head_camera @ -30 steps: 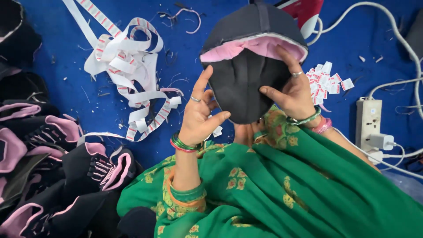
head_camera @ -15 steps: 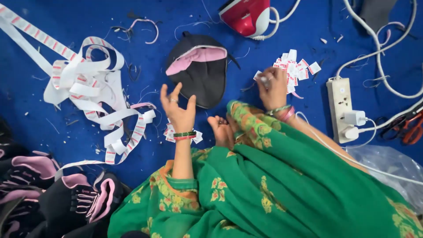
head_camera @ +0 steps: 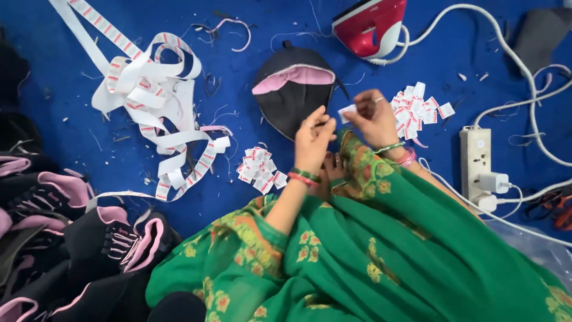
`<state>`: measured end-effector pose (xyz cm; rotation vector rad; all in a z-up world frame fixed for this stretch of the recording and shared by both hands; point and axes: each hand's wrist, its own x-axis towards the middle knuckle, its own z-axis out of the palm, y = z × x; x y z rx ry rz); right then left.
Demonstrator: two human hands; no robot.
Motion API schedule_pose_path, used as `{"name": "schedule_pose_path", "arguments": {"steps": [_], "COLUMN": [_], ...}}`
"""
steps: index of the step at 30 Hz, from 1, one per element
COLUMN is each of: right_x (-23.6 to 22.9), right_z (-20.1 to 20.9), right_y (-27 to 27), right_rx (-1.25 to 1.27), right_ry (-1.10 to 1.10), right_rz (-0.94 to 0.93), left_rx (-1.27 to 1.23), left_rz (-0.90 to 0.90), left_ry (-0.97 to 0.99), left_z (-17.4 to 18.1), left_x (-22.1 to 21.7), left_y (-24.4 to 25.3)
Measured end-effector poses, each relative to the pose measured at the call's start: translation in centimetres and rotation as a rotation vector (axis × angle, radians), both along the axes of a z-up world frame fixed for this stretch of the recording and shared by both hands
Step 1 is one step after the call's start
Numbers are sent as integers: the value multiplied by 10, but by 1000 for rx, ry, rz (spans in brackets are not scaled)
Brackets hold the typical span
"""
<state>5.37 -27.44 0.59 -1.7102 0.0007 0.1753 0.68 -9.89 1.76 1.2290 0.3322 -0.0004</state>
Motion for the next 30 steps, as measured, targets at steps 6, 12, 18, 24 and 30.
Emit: {"name": "schedule_pose_path", "arguments": {"steps": [6, 12, 18, 24, 30], "right_x": [-8, 3, 4, 16, 50], "right_z": [-2, -16, -19, 18, -7], "right_y": [20, 36, 48, 78, 79], "right_rx": [288, 471, 333, -704, -943], "right_ry": [250, 273, 383, -518, -621], "right_rz": [113, -17, 138, 253, 428], "left_rx": [59, 4, 191, 820, 1289], "left_rz": [-40, -26, 51, 123, 11], "left_ry": [-16, 120, 80, -144, -121], "left_z": [-50, -8, -19, 0, -31], "left_x": [4, 10, 12, 63, 126], "left_y": [4, 36, 52, 97, 88]}}
